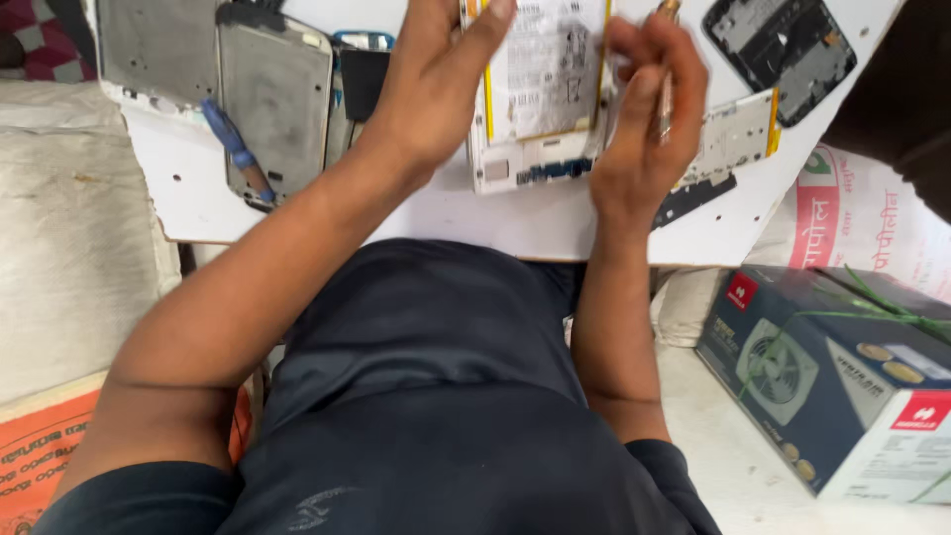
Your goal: The person disassembles and reassembles mobile phone components on a white table. They use a screwdriver to remove and install screws, handle circuit boards, batteries, and phone frames, and organize parts during the process.
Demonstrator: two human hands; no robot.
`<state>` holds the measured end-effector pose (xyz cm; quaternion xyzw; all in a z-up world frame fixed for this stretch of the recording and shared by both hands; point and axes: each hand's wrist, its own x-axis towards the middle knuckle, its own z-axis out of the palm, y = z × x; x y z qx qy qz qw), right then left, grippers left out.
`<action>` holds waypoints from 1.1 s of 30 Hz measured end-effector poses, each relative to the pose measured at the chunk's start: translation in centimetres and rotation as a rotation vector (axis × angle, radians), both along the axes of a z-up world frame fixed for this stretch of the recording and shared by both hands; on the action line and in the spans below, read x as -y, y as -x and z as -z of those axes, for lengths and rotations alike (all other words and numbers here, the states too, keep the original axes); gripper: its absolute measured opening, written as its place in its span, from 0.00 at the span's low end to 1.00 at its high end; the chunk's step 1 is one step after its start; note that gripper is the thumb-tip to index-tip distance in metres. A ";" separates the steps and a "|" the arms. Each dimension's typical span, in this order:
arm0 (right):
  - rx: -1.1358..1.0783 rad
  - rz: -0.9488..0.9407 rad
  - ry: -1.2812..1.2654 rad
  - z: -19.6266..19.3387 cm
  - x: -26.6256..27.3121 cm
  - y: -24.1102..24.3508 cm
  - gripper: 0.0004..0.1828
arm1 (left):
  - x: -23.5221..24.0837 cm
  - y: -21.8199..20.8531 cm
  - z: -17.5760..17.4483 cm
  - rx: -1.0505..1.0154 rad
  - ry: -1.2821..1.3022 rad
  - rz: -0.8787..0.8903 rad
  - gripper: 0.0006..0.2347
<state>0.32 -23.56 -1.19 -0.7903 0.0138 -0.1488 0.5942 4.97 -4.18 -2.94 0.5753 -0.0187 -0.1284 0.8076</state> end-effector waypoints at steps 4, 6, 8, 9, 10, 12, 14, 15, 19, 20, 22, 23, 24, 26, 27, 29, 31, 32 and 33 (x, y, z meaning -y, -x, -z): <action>-0.017 -0.032 0.225 0.0 -0.1 1.3 0.20 | -1.8 0.9 -3.6 0.121 -0.130 0.026 0.20; -0.092 -0.034 0.376 -0.6 1.9 2.7 0.23 | -4.3 1.7 -4.9 0.307 -0.531 0.020 0.25; 0.067 0.023 0.303 -0.9 5.8 3.2 0.20 | -7.5 2.1 -5.1 0.258 -0.746 0.024 0.25; 0.044 0.149 0.408 -1.5 8.1 3.8 0.22 | -10.1 2.1 -5.1 0.188 -0.789 0.013 0.24; 0.020 0.273 0.514 -2.4 10.5 4.6 0.24 | -12.7 2.2 -5.0 0.107 -0.789 -0.068 0.22; -0.028 0.280 0.520 -3.0 14.2 5.9 0.26 | -17.5 2.3 -4.4 -0.025 -0.773 -0.224 0.19; -0.214 0.396 0.456 -1.8 16.9 6.9 0.27 | -21.2 2.9 -3.3 -0.115 -0.701 -0.313 0.18; -0.381 0.496 0.382 -1.0 17.9 7.3 0.26 | -22.5 3.4 -2.6 -0.154 -0.658 -0.351 0.17; -0.336 0.362 0.316 3.0 19.1 9.4 0.24 | -24.3 5.3 0.2 -0.217 -0.543 -0.415 0.18; -0.319 0.368 0.273 3.4 19.4 9.5 0.23 | -24.3 5.7 0.6 -0.239 -0.506 -0.449 0.19; -0.288 0.376 0.179 3.9 19.6 9.5 0.23 | -24.0 6.0 1.0 -0.095 -0.603 -0.419 0.18; -0.279 0.374 0.130 4.0 19.5 9.3 0.23 | -23.6 6.0 1.0 -0.032 -0.632 -0.408 0.17; -0.270 0.372 0.081 3.9 19.3 9.1 0.22 | -23.3 5.7 0.9 0.030 -0.660 -0.398 0.17; -0.259 0.398 0.033 3.8 18.7 8.9 0.22 | -22.6 5.3 0.5 0.089 -0.635 -0.376 0.15; -0.266 0.420 0.041 3.5 18.5 8.7 0.21 | -22.4 5.0 0.5 0.095 -0.596 -0.361 0.15; -0.275 0.437 0.053 3.0 17.9 8.4 0.21 | -22.6 4.6 0.5 0.042 -0.439 -0.321 0.16; -0.271 0.432 0.060 2.8 17.7 8.3 0.19 | -22.7 4.6 1.0 0.005 -0.399 -0.373 0.15; -0.269 0.411 0.068 2.8 17.6 8.3 0.19 | -22.9 4.7 1.5 -0.009 -0.377 -0.397 0.14; -0.254 0.392 0.080 2.8 17.8 8.3 0.18 | -23.1 4.7 2.3 0.007 -0.383 -0.413 0.13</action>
